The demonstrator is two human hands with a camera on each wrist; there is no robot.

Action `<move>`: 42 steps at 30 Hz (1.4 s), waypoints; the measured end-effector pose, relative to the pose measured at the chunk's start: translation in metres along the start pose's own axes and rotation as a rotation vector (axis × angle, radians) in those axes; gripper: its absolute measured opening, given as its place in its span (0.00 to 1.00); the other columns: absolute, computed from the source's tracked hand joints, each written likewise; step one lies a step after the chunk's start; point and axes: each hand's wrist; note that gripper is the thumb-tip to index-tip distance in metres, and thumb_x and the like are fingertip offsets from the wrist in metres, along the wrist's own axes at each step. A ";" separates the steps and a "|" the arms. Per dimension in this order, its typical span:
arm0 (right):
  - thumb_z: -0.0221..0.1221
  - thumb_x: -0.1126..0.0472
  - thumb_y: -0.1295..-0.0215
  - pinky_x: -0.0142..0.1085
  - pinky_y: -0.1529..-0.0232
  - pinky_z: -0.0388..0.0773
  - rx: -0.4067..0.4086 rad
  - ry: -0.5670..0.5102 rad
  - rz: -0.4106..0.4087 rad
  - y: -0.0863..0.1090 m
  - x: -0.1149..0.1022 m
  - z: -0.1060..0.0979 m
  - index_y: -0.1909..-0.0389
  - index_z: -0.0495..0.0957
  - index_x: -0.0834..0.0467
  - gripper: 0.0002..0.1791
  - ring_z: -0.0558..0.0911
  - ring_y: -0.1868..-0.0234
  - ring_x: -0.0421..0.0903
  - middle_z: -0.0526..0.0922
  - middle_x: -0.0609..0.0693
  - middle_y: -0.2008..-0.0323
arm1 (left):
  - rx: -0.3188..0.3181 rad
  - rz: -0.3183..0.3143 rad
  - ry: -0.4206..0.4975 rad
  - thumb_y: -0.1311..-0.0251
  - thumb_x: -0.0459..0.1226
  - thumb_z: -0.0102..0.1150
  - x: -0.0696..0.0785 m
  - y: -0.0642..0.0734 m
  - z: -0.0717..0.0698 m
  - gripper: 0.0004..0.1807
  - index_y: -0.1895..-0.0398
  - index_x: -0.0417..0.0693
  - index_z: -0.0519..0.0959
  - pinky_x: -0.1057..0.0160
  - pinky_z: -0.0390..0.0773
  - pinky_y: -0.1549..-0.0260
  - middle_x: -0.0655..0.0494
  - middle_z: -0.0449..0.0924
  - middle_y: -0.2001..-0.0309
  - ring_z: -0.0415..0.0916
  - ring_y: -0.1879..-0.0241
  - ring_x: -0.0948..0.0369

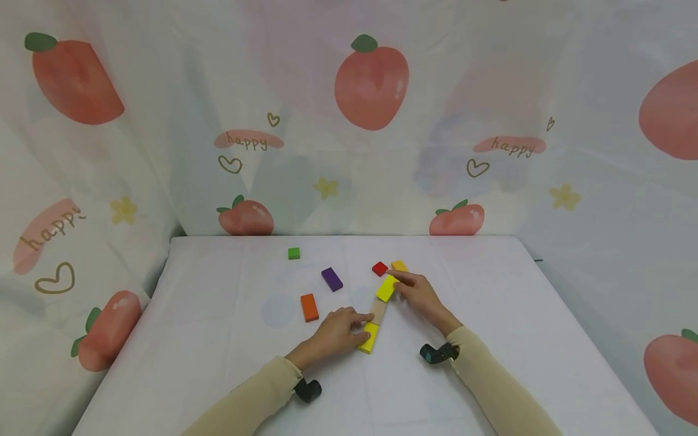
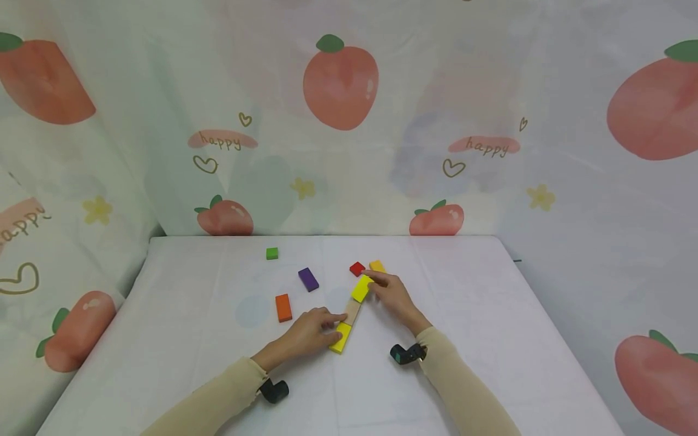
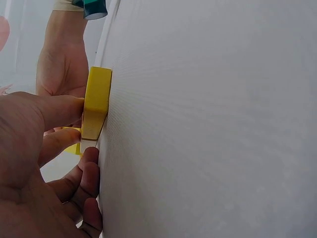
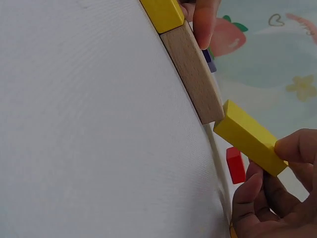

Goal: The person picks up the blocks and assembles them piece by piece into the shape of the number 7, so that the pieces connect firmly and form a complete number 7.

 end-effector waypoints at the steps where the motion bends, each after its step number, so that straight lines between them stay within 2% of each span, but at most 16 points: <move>1: 0.52 0.57 0.28 0.33 0.62 0.75 -0.002 0.007 -0.006 0.000 0.000 0.000 0.35 0.74 0.46 0.22 0.76 0.60 0.49 0.76 0.54 0.39 | 0.001 -0.001 0.000 0.39 0.51 0.64 0.000 0.000 0.000 0.26 0.36 0.72 0.74 0.67 0.71 0.62 0.64 0.77 0.60 0.69 0.61 0.66; 12: 0.51 0.60 0.28 0.32 0.67 0.74 -0.003 0.057 -0.020 -0.001 -0.003 0.004 0.35 0.75 0.49 0.22 0.75 0.69 0.47 0.78 0.57 0.44 | 0.005 -0.001 0.002 0.39 0.51 0.64 -0.001 0.000 0.001 0.26 0.36 0.71 0.75 0.68 0.70 0.63 0.64 0.76 0.60 0.68 0.62 0.66; 15: 0.54 0.61 0.29 0.32 0.68 0.75 0.006 0.107 -0.032 -0.003 -0.002 0.005 0.35 0.75 0.50 0.22 0.76 0.67 0.46 0.79 0.57 0.46 | 0.007 -0.003 0.008 0.39 0.51 0.64 0.000 0.000 0.001 0.26 0.36 0.71 0.75 0.67 0.70 0.63 0.64 0.76 0.60 0.68 0.62 0.66; 18: 0.58 0.60 0.31 0.33 0.63 0.77 0.016 0.168 -0.044 -0.004 -0.001 0.007 0.35 0.74 0.51 0.24 0.78 0.60 0.48 0.80 0.58 0.46 | 0.007 -0.002 0.011 0.39 0.51 0.64 0.000 0.000 0.001 0.26 0.36 0.71 0.75 0.67 0.71 0.63 0.64 0.76 0.60 0.69 0.61 0.66; 23: 0.62 0.58 0.35 0.42 0.48 0.80 0.049 0.210 -0.061 -0.004 0.001 0.009 0.36 0.73 0.52 0.25 0.78 0.49 0.52 0.79 0.57 0.43 | 0.012 0.005 0.004 0.39 0.51 0.63 0.001 0.001 0.001 0.26 0.36 0.70 0.74 0.67 0.71 0.62 0.65 0.77 0.59 0.70 0.60 0.66; 25: 0.62 0.58 0.35 0.45 0.46 0.79 0.064 0.218 -0.068 -0.003 0.001 0.009 0.39 0.75 0.54 0.23 0.78 0.49 0.52 0.80 0.57 0.45 | 0.015 0.003 0.004 0.39 0.51 0.63 0.001 0.001 0.001 0.26 0.36 0.70 0.74 0.67 0.71 0.62 0.65 0.77 0.59 0.70 0.60 0.66; 28: 0.63 0.58 0.36 0.44 0.46 0.78 0.073 0.226 -0.072 -0.003 0.001 0.009 0.42 0.76 0.54 0.21 0.78 0.51 0.51 0.81 0.55 0.48 | 0.020 0.001 0.006 0.39 0.51 0.64 0.001 0.002 0.001 0.26 0.36 0.70 0.74 0.68 0.70 0.63 0.65 0.77 0.60 0.69 0.61 0.66; 35: 0.63 0.57 0.36 0.39 0.52 0.75 0.065 0.253 -0.067 -0.002 -0.002 0.012 0.40 0.76 0.55 0.23 0.75 0.54 0.49 0.79 0.54 0.51 | 0.025 0.011 0.005 0.39 0.52 0.63 0.000 0.001 0.001 0.26 0.36 0.70 0.74 0.68 0.70 0.62 0.65 0.76 0.60 0.69 0.60 0.67; 42: 0.64 0.58 0.38 0.48 0.41 0.74 0.065 0.259 -0.056 -0.001 -0.002 0.015 0.42 0.78 0.52 0.22 0.75 0.48 0.50 0.79 0.53 0.45 | 0.020 0.017 0.008 0.39 0.51 0.63 0.000 0.002 0.001 0.26 0.36 0.70 0.74 0.67 0.71 0.61 0.65 0.77 0.59 0.70 0.60 0.66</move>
Point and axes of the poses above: each hand's wrist, its own y-axis away from the middle knuckle, its own z-axis out of the palm, x = y × z
